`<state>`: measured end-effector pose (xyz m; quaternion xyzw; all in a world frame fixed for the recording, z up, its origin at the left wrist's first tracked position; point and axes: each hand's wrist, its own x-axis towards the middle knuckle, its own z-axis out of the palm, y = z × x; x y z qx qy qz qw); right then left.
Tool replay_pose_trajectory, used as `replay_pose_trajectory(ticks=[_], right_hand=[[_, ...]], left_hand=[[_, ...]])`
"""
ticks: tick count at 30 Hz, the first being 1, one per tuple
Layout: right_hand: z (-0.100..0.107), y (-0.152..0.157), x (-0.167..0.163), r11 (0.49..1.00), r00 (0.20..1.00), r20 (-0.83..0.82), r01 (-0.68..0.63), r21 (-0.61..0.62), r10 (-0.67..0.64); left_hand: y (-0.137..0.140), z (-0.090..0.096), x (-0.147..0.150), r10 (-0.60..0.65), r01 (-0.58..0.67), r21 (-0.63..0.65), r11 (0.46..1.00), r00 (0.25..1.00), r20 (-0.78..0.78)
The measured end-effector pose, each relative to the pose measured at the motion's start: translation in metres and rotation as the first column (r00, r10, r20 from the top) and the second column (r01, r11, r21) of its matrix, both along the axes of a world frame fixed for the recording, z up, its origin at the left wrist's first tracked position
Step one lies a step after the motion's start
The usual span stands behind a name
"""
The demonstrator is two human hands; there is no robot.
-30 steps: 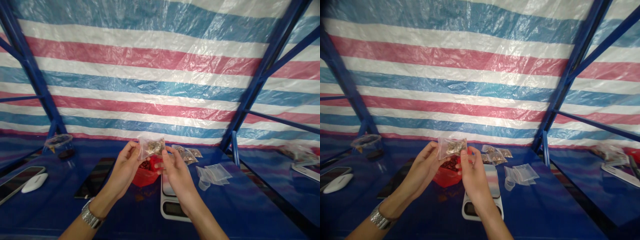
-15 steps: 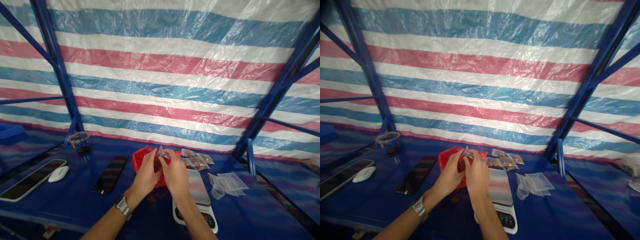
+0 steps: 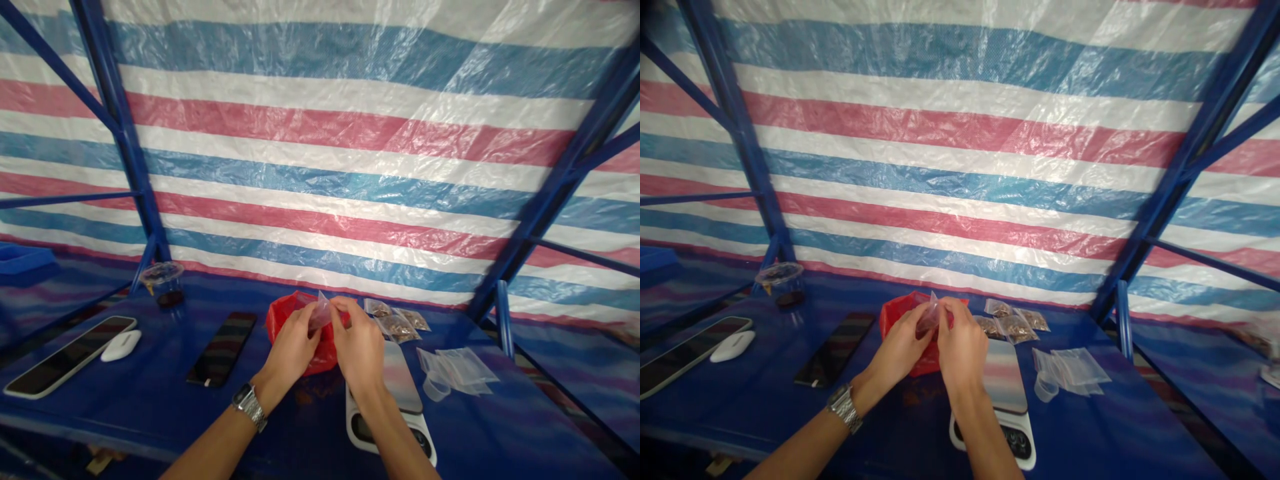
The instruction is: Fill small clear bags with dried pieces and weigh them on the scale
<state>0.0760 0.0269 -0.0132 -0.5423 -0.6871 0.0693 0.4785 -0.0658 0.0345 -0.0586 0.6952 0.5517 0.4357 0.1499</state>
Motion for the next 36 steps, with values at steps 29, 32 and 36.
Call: replay_pose_trajectory(ticks=[29, 32, 36], right_hand=[[-0.027, 0.03, 0.225, 0.854, 0.881, 0.12, 0.474, -0.215, -0.458], [-0.051, 0.026, 0.264, 0.806, 0.84, 0.333, 0.522, -0.28, -0.429], [-0.055, 0.025, 0.266, 0.818, 0.808, 0.403, 0.537, -0.205, -0.429]], left_hand=[[-0.013, 0.032, -0.027, 0.18, -0.137, 0.322, 0.937, 0.978, -0.107], [-0.01, 0.032, -0.029, 0.194, -0.156, 0.321, 0.934, 0.977, -0.092], [-0.006, 0.034, -0.025, 0.212, -0.176, 0.33, 0.927, 0.974, -0.076]])
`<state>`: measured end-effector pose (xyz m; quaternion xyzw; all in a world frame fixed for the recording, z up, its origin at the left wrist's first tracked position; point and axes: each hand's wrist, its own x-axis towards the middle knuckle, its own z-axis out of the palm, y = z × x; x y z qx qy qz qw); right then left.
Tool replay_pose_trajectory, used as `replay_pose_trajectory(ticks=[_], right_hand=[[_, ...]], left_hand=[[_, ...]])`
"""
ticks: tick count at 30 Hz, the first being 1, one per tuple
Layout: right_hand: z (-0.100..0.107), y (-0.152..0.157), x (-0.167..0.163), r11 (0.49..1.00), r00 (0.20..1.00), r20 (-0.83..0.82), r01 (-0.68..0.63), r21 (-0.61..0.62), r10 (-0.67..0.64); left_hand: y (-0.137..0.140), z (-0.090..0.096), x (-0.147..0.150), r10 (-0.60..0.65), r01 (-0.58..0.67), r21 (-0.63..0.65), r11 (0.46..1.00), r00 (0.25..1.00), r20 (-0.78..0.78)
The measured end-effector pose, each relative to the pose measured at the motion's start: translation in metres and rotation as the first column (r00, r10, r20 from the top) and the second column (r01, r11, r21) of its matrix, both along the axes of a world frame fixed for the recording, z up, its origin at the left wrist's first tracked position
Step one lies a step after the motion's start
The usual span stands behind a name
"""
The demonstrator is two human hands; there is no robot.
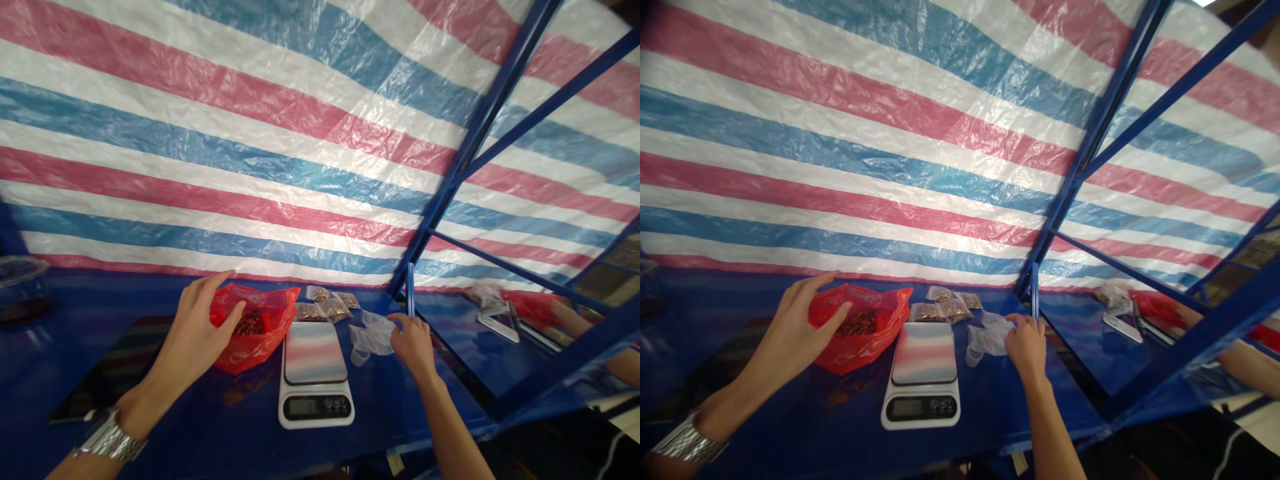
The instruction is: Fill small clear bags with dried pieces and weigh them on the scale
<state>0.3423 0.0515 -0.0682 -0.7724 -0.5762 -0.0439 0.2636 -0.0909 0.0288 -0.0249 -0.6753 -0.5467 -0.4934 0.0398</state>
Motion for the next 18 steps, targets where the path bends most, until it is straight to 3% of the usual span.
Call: replay_pose_trajectory(ticks=[2, 5, 8, 13, 18], right_hand=[[0.003, 0.003, -0.009, 0.997, 0.995, 0.059, -0.078, 0.002, 0.078], [0.003, 0.006, -0.019, 0.976, 0.973, 0.102, -0.195, -0.099, 0.205], [0.0, 0.006, -0.021, 0.966, 0.973, 0.092, -0.196, -0.167, 0.213], [0.013, 0.015, -0.037, 0.984, 0.982, 0.106, -0.144, -0.101, 0.155], [0.016, 0.04, -0.089, 0.97, 0.968, 0.082, -0.235, -0.055, 0.239]], left_hand=[[0.002, 0.0, 0.004, 0.002, -0.002, 0.007, 1.0, 1.0, 0.005], [0.003, -0.003, 0.008, -0.008, 0.008, -0.008, 1.0, 1.0, 0.007], [0.004, -0.005, 0.009, -0.019, 0.019, -0.024, 1.0, 1.0, 0.002], [0.005, -0.005, 0.011, -0.015, 0.016, -0.017, 1.0, 1.0, 0.009], [0.003, -0.005, 0.018, -0.039, 0.039, -0.018, 0.999, 0.999, 0.011]])
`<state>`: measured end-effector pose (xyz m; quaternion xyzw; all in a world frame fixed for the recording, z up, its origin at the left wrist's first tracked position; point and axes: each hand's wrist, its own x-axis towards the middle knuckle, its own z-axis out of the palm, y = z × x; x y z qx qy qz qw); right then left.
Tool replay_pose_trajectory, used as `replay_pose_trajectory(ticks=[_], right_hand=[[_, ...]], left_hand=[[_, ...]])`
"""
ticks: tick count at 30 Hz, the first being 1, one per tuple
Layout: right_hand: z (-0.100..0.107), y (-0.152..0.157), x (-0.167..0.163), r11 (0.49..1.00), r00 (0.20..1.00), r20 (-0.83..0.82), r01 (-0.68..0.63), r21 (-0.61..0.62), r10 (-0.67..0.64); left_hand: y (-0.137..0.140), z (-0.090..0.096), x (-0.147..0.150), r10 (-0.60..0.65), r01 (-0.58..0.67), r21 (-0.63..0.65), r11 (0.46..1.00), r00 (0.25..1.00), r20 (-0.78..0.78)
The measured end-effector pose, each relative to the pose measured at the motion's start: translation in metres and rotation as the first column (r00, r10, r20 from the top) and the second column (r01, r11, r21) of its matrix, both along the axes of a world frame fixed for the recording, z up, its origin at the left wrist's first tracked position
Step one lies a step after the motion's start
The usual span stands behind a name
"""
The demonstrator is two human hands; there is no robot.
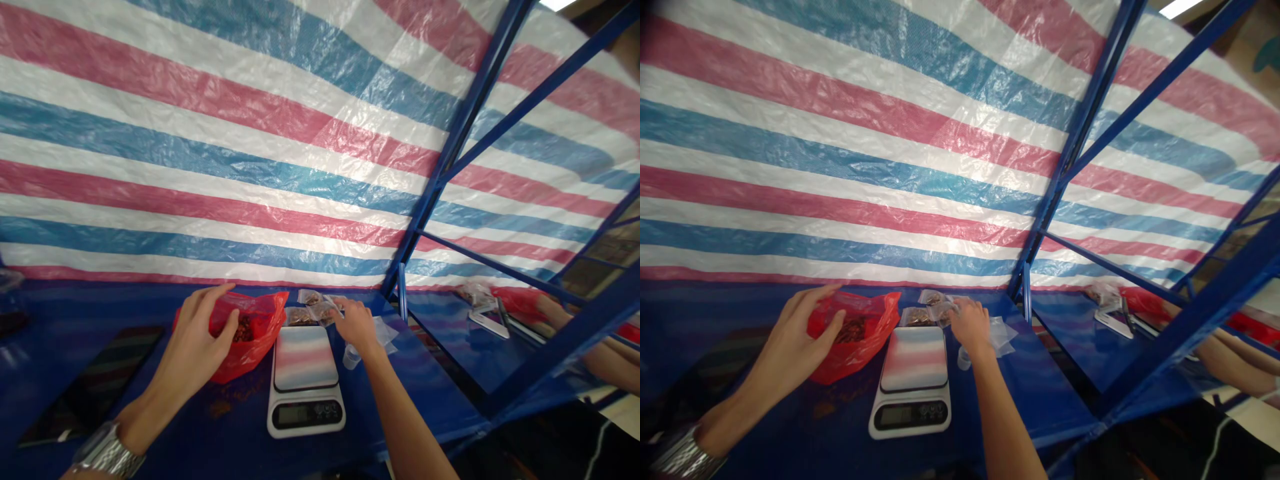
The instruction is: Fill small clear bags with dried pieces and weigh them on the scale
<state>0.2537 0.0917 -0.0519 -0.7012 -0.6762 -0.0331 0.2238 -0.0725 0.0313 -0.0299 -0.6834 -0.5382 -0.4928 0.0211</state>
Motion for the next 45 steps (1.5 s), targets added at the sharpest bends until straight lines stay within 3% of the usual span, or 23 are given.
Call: replay_pose_trajectory(ticks=[6, 8, 10, 13, 17, 20, 24, 28, 30, 32, 36, 38, 41, 45], right_hand=[[0.01, 0.0, -0.015, 0.997, 0.995, -0.099, 0.006, 0.078, 0.002], [0.021, -0.013, -0.014, 0.985, 0.98, -0.192, -0.018, 0.169, 0.05], [0.033, -0.031, -0.019, 0.94, 0.922, -0.328, -0.094, 0.328, 0.206], [0.05, -0.057, -0.037, 0.823, 0.814, -0.342, -0.262, 0.503, 0.469], [0.062, -0.078, -0.06, 0.756, 0.733, -0.311, -0.406, 0.514, 0.605], [0.06, -0.082, -0.068, 0.754, 0.704, -0.333, -0.442, 0.486, 0.627], [0.054, -0.075, -0.068, 0.778, 0.64, -0.452, -0.441, 0.446, 0.622], [0.047, -0.052, -0.054, 0.837, 0.583, -0.604, -0.317, 0.447, 0.543], [0.041, -0.039, -0.046, 0.864, 0.6, -0.632, -0.241, 0.442, 0.491], [0.033, -0.031, -0.044, 0.891, 0.666, -0.61, -0.204, 0.405, 0.429], [0.017, -0.03, -0.057, 0.925, 0.852, -0.369, -0.304, 0.227, 0.371], [0.013, -0.031, -0.066, 0.943, 0.907, -0.259, -0.315, 0.109, 0.333], [0.013, -0.024, -0.069, 0.965, 0.935, -0.238, -0.261, 0.031, 0.261], [0.021, -0.011, -0.059, 0.974, 0.94, -0.259, -0.2, 0.103, 0.221]], left_hand=[[-0.015, 0.003, 0.015, -0.084, 0.083, 0.011, 0.996, 0.994, 0.066], [-0.023, 0.007, 0.024, -0.173, 0.179, -0.02, 0.984, 0.972, 0.156], [-0.03, 0.012, 0.036, -0.251, 0.288, -0.093, 0.953, 0.924, 0.29], [-0.036, 0.016, 0.056, -0.302, 0.474, -0.219, 0.853, 0.79, 0.534], [-0.035, 0.011, 0.072, -0.258, 0.649, -0.284, 0.706, 0.609, 0.75], [-0.03, 0.008, 0.073, -0.191, 0.701, -0.28, 0.656, 0.513, 0.837], [-0.027, 0.008, 0.066, -0.143, 0.675, -0.266, 0.688, 0.487, 0.862], [-0.027, 0.016, 0.059, -0.173, 0.671, -0.222, 0.708, 0.47, 0.865], [-0.029, 0.022, 0.056, -0.191, 0.68, -0.195, 0.707, 0.448, 0.873], [-0.03, 0.026, 0.052, -0.214, 0.698, -0.155, 0.699, 0.411, 0.886], [-0.027, 0.028, 0.044, -0.264, 0.725, -0.066, 0.685, 0.332, 0.906], [-0.025, 0.026, 0.041, -0.278, 0.729, -0.034, 0.683, 0.303, 0.912], [-0.023, 0.023, 0.038, -0.294, 0.746, -0.006, 0.666, 0.271, 0.917], [-0.025, 0.024, 0.038, -0.306, 0.773, -0.036, 0.633, 0.293, 0.906]])
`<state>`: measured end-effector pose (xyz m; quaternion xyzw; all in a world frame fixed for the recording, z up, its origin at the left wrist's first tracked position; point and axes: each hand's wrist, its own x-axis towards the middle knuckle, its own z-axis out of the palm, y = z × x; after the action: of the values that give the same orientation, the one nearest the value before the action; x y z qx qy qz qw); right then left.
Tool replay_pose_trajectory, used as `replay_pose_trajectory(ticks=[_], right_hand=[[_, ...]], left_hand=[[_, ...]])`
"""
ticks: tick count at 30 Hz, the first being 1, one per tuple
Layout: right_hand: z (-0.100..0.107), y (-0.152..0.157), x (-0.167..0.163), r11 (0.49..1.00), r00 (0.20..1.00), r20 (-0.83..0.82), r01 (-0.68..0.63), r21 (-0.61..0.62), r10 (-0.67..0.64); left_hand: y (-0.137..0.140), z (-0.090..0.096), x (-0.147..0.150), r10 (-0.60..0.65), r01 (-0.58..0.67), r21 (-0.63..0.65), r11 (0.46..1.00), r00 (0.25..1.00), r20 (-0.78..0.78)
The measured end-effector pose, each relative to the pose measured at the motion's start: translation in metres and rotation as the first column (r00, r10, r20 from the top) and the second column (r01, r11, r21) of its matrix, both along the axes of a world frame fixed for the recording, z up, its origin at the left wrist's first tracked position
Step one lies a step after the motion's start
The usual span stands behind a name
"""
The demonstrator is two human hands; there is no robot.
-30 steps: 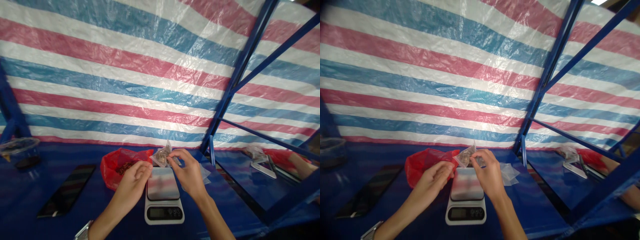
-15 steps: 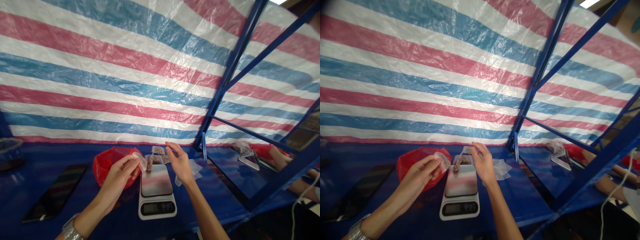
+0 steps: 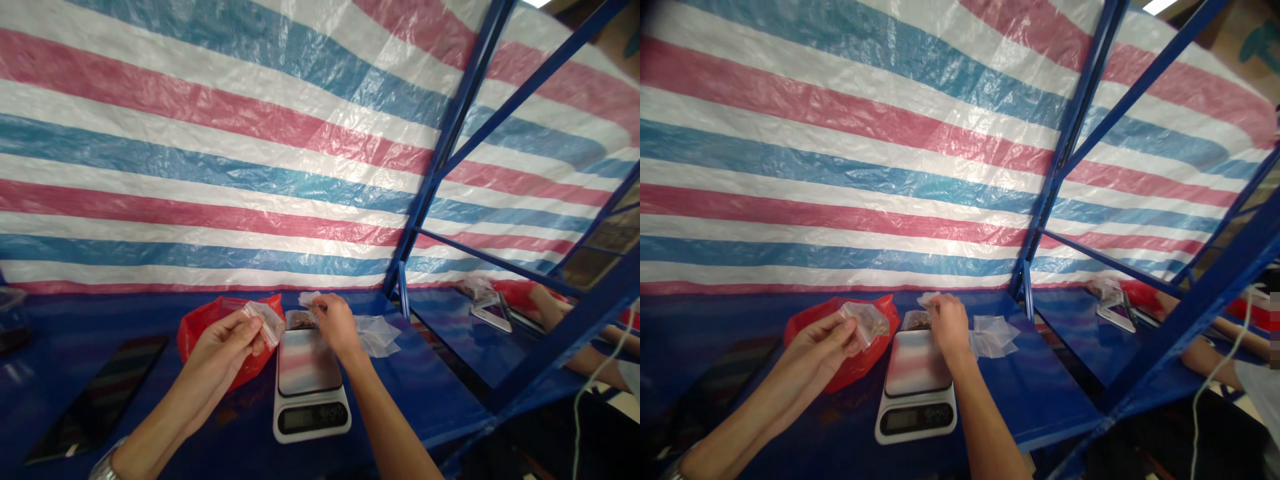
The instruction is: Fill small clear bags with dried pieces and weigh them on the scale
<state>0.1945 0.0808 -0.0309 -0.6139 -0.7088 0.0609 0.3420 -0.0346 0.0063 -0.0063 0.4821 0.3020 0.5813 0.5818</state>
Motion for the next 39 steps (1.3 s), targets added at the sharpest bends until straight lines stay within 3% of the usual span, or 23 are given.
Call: replay_pose_trajectory(ticks=[4, 6, 7, 10, 13, 22, 28, 33, 35, 39], right_hand=[[0.024, -0.018, -0.005, 0.978, 0.992, -0.126, 0.016, 0.208, 0.011], [0.04, -0.041, -0.019, 0.93, 0.955, -0.271, -0.015, 0.367, 0.122], [0.048, -0.053, -0.027, 0.917, 0.928, -0.305, -0.084, 0.389, 0.214], [0.062, -0.082, -0.049, 0.883, 0.854, -0.28, -0.35, 0.311, 0.437], [0.064, -0.091, -0.062, 0.871, 0.79, -0.368, -0.451, 0.194, 0.49], [0.055, -0.081, -0.086, 0.847, 0.638, -0.655, -0.531, 0.005, 0.404], [0.046, -0.071, -0.115, 0.839, 0.533, -0.754, -0.542, 0.045, 0.384], [0.035, -0.068, -0.135, 0.867, 0.554, -0.733, -0.489, 0.098, 0.395], [0.03, -0.066, -0.139, 0.895, 0.61, -0.699, -0.434, 0.101, 0.374], [0.027, -0.061, -0.137, 0.96, 0.785, -0.555, -0.197, 0.199, 0.276]], left_hand=[[-0.001, 0.002, 0.0, 0.026, -0.023, 0.024, 0.999, 0.989, -0.144], [-0.002, 0.003, 0.001, 0.065, -0.06, 0.031, 0.998, 0.973, -0.221], [-0.002, 0.004, 0.001, 0.081, -0.076, 0.032, 0.997, 0.965, -0.249], [-0.005, 0.005, 0.001, 0.104, -0.1, 0.028, 0.995, 0.954, -0.281], [-0.006, 0.005, -0.001, 0.094, -0.093, 0.016, 0.996, 0.957, -0.276], [-0.002, 0.003, -0.019, 0.096, -0.098, 0.011, 0.995, 0.94, -0.326], [-0.001, 0.008, -0.031, 0.129, -0.105, 0.091, 0.99, 0.937, -0.325], [0.001, 0.011, -0.036, 0.177, -0.127, 0.155, 0.98, 0.911, -0.371], [0.003, 0.012, -0.039, 0.206, -0.135, 0.207, 0.969, 0.904, -0.375], [0.008, 0.013, -0.045, 0.304, -0.192, 0.306, 0.933, 0.873, -0.381]])
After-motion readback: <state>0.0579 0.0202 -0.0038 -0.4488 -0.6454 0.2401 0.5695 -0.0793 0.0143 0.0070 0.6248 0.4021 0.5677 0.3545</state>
